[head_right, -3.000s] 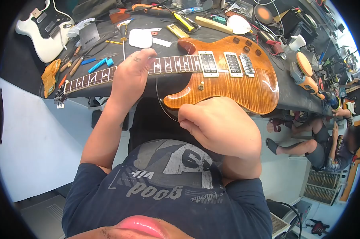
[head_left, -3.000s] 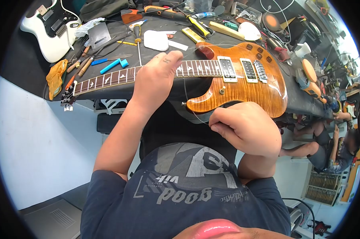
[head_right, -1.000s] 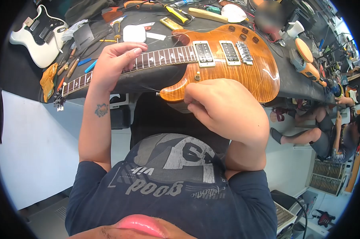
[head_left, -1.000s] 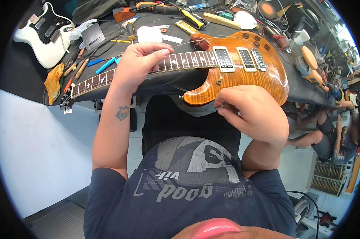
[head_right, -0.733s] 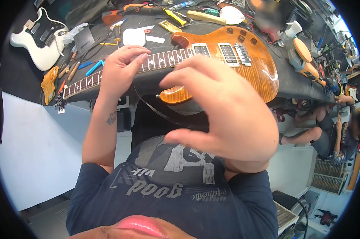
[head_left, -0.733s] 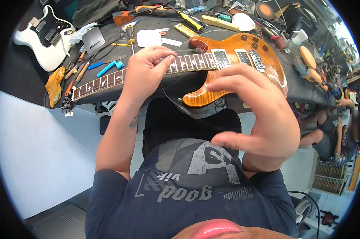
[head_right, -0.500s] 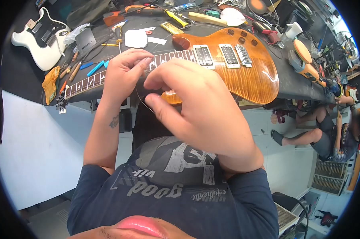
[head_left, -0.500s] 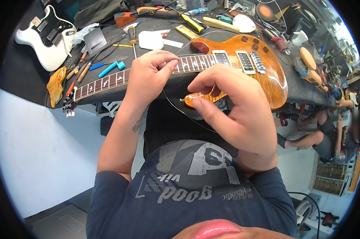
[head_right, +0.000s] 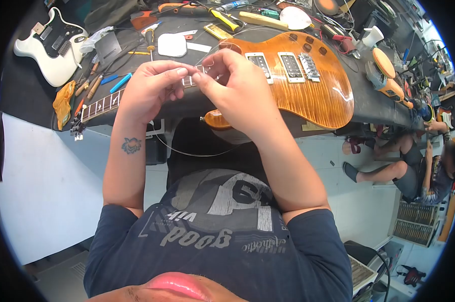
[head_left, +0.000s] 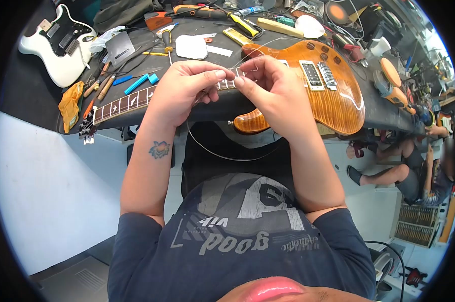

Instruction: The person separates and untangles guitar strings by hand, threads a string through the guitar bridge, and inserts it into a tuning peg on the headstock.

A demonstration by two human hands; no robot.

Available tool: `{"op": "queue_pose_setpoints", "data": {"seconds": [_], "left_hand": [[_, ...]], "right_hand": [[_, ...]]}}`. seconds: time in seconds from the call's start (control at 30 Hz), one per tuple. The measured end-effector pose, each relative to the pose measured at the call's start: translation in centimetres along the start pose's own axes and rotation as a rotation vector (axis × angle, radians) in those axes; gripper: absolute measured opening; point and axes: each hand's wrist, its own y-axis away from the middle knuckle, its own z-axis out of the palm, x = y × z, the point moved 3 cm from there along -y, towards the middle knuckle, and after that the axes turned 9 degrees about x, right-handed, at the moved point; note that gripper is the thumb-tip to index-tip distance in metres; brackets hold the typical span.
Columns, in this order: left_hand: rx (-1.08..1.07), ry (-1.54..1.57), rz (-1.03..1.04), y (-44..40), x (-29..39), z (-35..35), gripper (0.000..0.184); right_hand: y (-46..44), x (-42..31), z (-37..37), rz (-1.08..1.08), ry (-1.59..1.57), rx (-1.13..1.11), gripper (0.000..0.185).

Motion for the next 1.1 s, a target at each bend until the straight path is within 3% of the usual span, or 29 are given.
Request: {"op": "queue_pose_setpoints", "data": {"seconds": [0.1,0.3,0.63,1.1], "left_hand": [[-0.044,0.008,-0.006,-0.2,-0.1,0.0,0.025],[-0.084,0.045,0.003,-0.1,0.1,-0.2,0.026],[0.013,0.021,0.007,0.9,0.4,0.0,0.027],[-0.081,-0.136,0.147,1.1,0.6,0.0,0.025]], "right_hand": [[-0.2,-0.1,0.5,0.029,-0.051,0.099,0.026],[-0.7,0.5,0.2,0.176,-0.157,0.055,0.019],[-0.9,1.6,-0.6,0.154,-0.271,0.120,0.018],[-1.3,3.0,0.1,0.120,-0.293,0.157,0.019]]}}
